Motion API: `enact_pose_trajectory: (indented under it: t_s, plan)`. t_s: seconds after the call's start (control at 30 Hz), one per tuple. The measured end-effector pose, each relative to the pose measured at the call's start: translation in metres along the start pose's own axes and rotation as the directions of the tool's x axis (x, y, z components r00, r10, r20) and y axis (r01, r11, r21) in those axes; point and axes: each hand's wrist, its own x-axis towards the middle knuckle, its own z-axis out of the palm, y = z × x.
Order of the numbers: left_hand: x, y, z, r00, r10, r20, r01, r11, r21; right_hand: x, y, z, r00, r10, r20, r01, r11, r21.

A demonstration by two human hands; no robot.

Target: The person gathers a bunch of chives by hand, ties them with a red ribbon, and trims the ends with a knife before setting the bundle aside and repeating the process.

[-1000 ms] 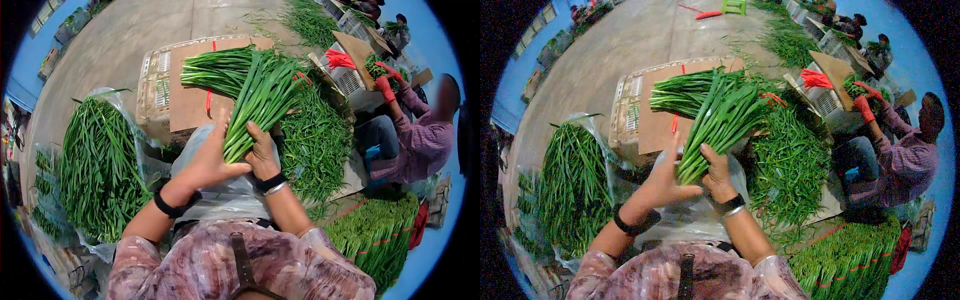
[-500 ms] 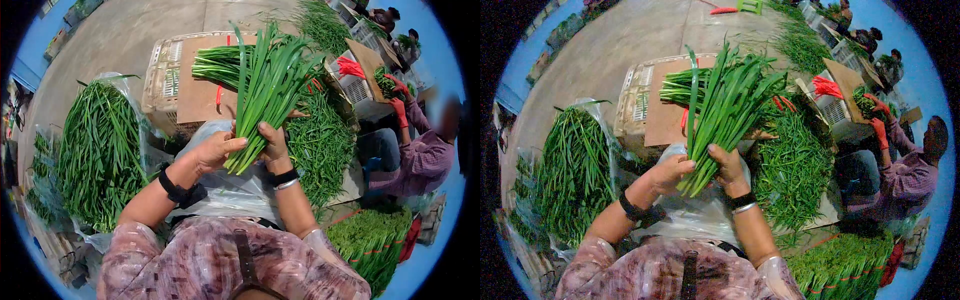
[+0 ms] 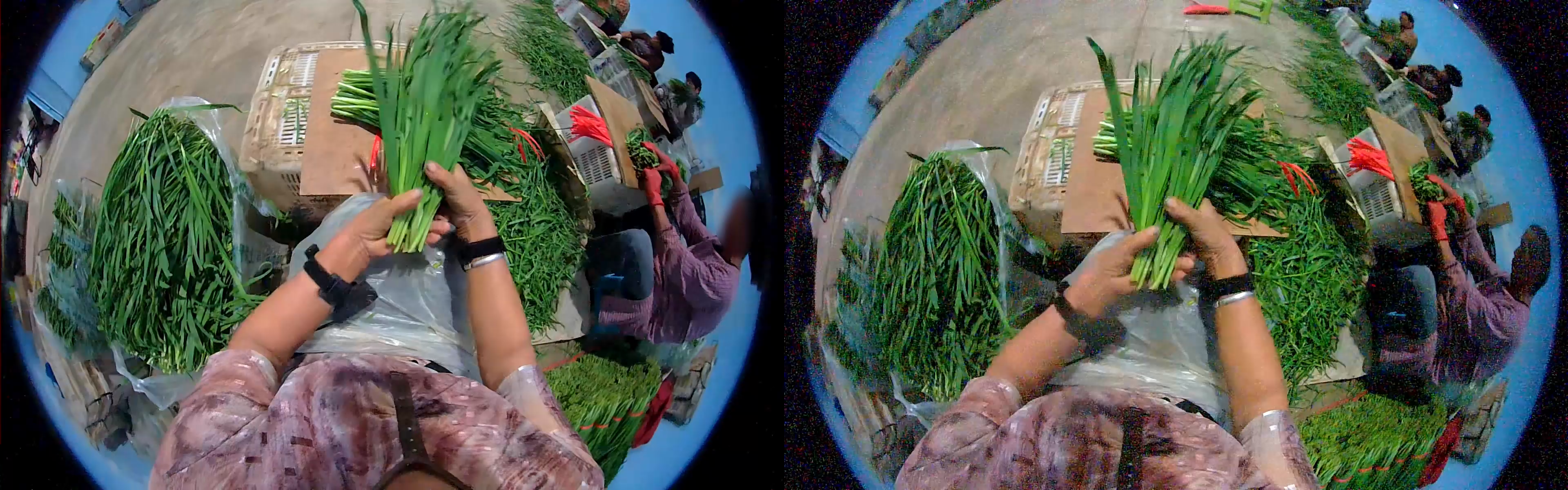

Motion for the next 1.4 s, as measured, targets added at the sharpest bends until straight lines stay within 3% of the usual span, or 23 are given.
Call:
enact_pose_trajectory:
  t_s: [0.1, 0.13, 0.17, 0.23, 0.33, 0.43, 0.47, 0.5, 0.57, 0.63, 0.77, 0.87, 0.9, 1.0, 1.1, 1.13, 1.23, 1.3, 1.37, 1.4]
  plan:
    - [0.028, -0.008, -0.039, 0.999, -0.048, -0.025, 0.044, 0.989, -0.138, 0.008, 0.01, -0.036, 0.948, 0.3, -0.104, -0.314, 0.936, -0.162]
    - [0.031, -0.008, -0.047, 0.98, -0.086, 0.179, 0.141, 0.937, -0.318, 0.007, 0.011, -0.039, 0.938, 0.325, -0.117, -0.335, 0.939, -0.079]
    - [0.033, -0.012, -0.054, 0.99, -0.07, 0.123, 0.103, 0.952, -0.287, 0.004, 0.015, -0.037, 0.937, 0.246, -0.247, -0.273, 0.959, -0.081]
    - [0.031, -0.012, -0.029, 0.999, -0.034, 0.018, 0.037, 0.978, -0.205, 0.0, 0.016, -0.036, 0.95, 0.146, -0.275, -0.156, 0.988, -0.016]
    - [0.033, -0.017, -0.027, 0.994, -0.02, 0.107, 0.053, 0.948, -0.314, -0.009, 0.015, -0.039, 0.918, 0.172, -0.358, -0.195, 0.98, -0.03]
    - [0.038, -0.021, -0.038, 0.984, -0.034, 0.177, 0.099, 0.922, -0.373, -0.018, -0.001, -0.036, 0.934, 0.239, -0.264, -0.27, 0.959, -0.088]
    - [0.039, -0.023, -0.04, 0.981, 0.001, 0.195, 0.081, 0.906, -0.415, -0.016, 0.002, -0.023, 0.941, 0.103, -0.323, -0.143, 0.984, -0.103]
    - [0.039, -0.024, -0.041, 0.977, 0.038, 0.211, 0.064, 0.887, -0.457, -0.014, 0.004, -0.022, 0.949, 0.077, -0.305, -0.133, 0.977, -0.165]
    - [0.039, -0.023, -0.043, 0.987, 0.031, 0.157, 0.039, 0.905, -0.423, -0.01, 0.008, -0.023, 0.964, 0.03, -0.263, -0.108, 0.952, -0.288]
    - [0.037, -0.021, -0.04, 0.981, 0.045, 0.188, 0.044, 0.895, -0.444, -0.009, 0.012, -0.029, 0.963, 0.037, -0.268, -0.09, 0.978, -0.189]
    - [0.033, -0.017, -0.034, 0.997, 0.08, 0.023, -0.062, 0.901, -0.429, -0.012, 0.015, -0.031, 0.954, 0.073, -0.292, -0.094, 0.994, -0.059]
    - [0.024, -0.01, -0.008, 0.99, 0.086, 0.115, -0.035, 0.919, -0.392, -0.013, 0.013, -0.032, 0.955, 0.101, -0.28, -0.103, 0.995, 0.006]
    - [0.022, -0.01, -0.003, 0.986, 0.087, 0.145, -0.026, 0.925, -0.379, -0.013, 0.013, -0.033, 0.953, 0.104, -0.283, -0.121, 0.992, -0.044]
    - [0.03, -0.022, -0.019, 0.998, 0.066, 0.013, -0.058, 0.941, -0.334, -0.013, 0.011, -0.032, 0.947, 0.092, -0.307, -0.167, 0.959, -0.229]
    - [0.038, -0.026, -0.032, 0.999, 0.009, -0.034, -0.016, 0.98, -0.2, -0.019, -0.003, -0.016, 0.914, 0.192, -0.358, -0.292, 0.923, -0.25]
    - [0.034, -0.026, -0.027, 0.998, -0.018, -0.062, 0.004, 0.976, -0.218, -0.017, 0.004, -0.032, 0.948, 0.11, -0.297, -0.208, 0.924, -0.322]
    - [0.034, -0.024, -0.029, 0.996, -0.02, -0.088, 0.008, 0.992, -0.129, -0.03, -0.028, -0.039, 0.851, -0.02, -0.525, -0.36, 0.705, -0.611]
    - [0.032, -0.026, -0.027, 0.994, -0.009, -0.107, 0.0, 0.997, -0.082, -0.03, -0.044, -0.069, 0.809, -0.445, -0.384, -0.221, 0.375, -0.9]
    - [0.034, -0.028, -0.027, 0.994, -0.008, -0.109, 0.003, 0.999, -0.046, -0.017, -0.071, -0.049, 0.749, -0.62, -0.233, -0.026, 0.325, -0.945]
    - [0.035, -0.029, -0.027, 0.991, -0.013, -0.133, 0.009, 0.999, -0.031, -0.004, -0.078, -0.035, 0.798, -0.572, -0.191, 0.077, 0.411, -0.908]
